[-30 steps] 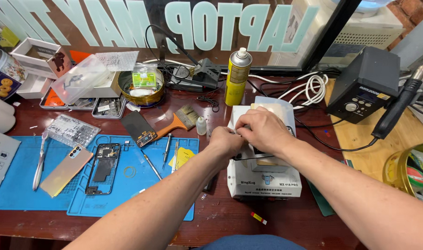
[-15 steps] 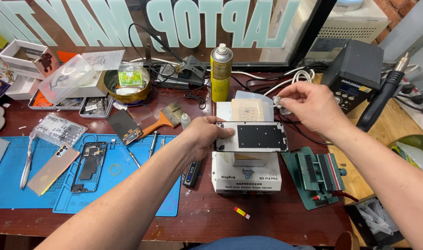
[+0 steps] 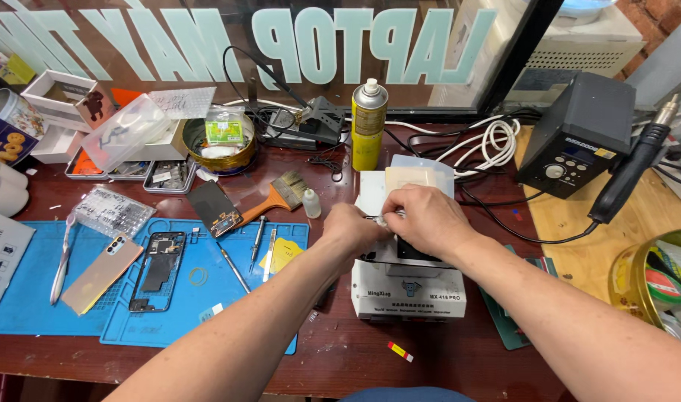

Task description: The person cleans the back of a disassembled smartphone with a cloth, then uses a screwdriver to remove screws from the frame. The person applies adhesive to the edges of the phone frame and wipes it with a cloth.

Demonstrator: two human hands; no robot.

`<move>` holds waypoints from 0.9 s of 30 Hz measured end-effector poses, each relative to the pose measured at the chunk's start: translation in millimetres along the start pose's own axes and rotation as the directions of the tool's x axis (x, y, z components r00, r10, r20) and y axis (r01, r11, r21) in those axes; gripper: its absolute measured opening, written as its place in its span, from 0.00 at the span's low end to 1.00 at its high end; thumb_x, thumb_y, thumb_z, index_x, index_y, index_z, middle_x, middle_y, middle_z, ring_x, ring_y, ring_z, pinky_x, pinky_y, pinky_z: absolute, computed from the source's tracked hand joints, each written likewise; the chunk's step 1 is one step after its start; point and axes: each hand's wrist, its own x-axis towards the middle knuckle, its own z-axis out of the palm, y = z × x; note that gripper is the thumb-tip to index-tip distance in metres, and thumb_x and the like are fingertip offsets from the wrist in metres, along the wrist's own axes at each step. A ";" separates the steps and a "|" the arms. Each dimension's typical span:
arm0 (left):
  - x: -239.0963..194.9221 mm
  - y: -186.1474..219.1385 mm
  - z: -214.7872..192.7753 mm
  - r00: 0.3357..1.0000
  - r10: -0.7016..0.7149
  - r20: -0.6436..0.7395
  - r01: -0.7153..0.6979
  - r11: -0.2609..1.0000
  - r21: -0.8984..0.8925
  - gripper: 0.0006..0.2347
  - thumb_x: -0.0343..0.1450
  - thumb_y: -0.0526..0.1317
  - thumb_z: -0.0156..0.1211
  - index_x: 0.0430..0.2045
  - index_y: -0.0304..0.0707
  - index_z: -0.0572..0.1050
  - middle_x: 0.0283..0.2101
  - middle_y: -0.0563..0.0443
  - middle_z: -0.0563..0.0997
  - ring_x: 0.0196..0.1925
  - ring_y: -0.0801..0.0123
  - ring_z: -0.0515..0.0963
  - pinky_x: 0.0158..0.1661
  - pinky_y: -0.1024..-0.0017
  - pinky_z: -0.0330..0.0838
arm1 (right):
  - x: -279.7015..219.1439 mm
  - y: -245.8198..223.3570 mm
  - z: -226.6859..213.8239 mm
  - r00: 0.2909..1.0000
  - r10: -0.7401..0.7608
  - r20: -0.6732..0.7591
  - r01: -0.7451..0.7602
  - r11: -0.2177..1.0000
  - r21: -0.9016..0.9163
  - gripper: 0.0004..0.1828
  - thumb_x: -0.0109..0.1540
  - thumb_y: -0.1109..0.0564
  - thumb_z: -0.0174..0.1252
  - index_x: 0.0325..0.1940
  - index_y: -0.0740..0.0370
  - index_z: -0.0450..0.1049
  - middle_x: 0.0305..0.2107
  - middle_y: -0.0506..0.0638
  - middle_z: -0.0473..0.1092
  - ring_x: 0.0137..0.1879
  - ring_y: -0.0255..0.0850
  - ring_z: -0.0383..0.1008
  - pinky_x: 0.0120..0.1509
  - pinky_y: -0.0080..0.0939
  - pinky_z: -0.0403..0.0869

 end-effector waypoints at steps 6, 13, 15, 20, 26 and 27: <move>-4.4 -2.5 1.7 0.998 0.060 -0.013 -0.060 0.994 -0.086 0.17 0.57 0.38 0.77 0.34 0.26 0.81 0.37 0.40 0.87 0.37 0.64 0.87 0.37 0.69 0.80 | -22.1 22.1 -33.2 0.993 0.120 0.010 -0.119 0.993 -0.007 0.09 0.54 0.52 0.62 0.34 0.56 0.82 0.35 0.53 0.79 0.44 0.50 0.80 0.51 0.48 0.76; -10.0 2.4 -2.2 0.998 0.062 -0.029 -0.062 0.998 0.002 0.16 0.61 0.40 0.75 0.36 0.26 0.80 0.38 0.38 0.85 0.38 0.61 0.86 0.38 0.65 0.80 | 8.5 1.7 9.9 0.999 -0.018 0.038 0.018 1.000 0.006 0.07 0.57 0.54 0.60 0.33 0.57 0.82 0.34 0.51 0.79 0.45 0.50 0.79 0.51 0.49 0.74; -11.3 1.7 -3.4 0.997 0.070 -0.027 -0.071 0.997 -0.026 0.13 0.63 0.38 0.72 0.35 0.26 0.81 0.37 0.38 0.86 0.38 0.62 0.87 0.37 0.65 0.80 | 14.0 4.9 14.7 0.998 -0.033 0.052 0.031 0.999 0.042 0.08 0.57 0.53 0.61 0.35 0.56 0.82 0.34 0.51 0.79 0.44 0.50 0.79 0.51 0.48 0.75; -8.8 -3.4 0.2 0.998 0.050 0.036 -0.042 0.983 -0.181 0.16 0.59 0.36 0.75 0.37 0.27 0.80 0.38 0.41 0.87 0.37 0.64 0.87 0.38 0.69 0.81 | -16.5 46.5 -26.4 0.999 0.027 0.037 -0.028 0.999 0.033 0.09 0.55 0.53 0.63 0.36 0.56 0.83 0.35 0.50 0.78 0.42 0.47 0.80 0.49 0.45 0.76; -6.1 -2.6 2.2 0.998 0.044 0.039 -0.037 0.985 -0.167 0.16 0.59 0.36 0.75 0.38 0.28 0.80 0.38 0.43 0.86 0.37 0.66 0.86 0.39 0.69 0.80 | -30.3 52.7 -34.1 0.992 0.129 0.003 -0.129 0.990 0.053 0.08 0.54 0.54 0.63 0.34 0.58 0.81 0.33 0.51 0.79 0.41 0.45 0.81 0.48 0.44 0.77; -6.5 -2.5 2.1 0.999 0.041 0.035 -0.035 0.986 -0.164 0.16 0.59 0.35 0.76 0.38 0.28 0.80 0.38 0.43 0.86 0.36 0.66 0.86 0.39 0.69 0.80 | -25.4 46.4 -25.9 0.995 0.098 -0.012 -0.098 0.994 0.039 0.08 0.54 0.54 0.62 0.34 0.58 0.81 0.33 0.52 0.78 0.41 0.46 0.81 0.48 0.44 0.77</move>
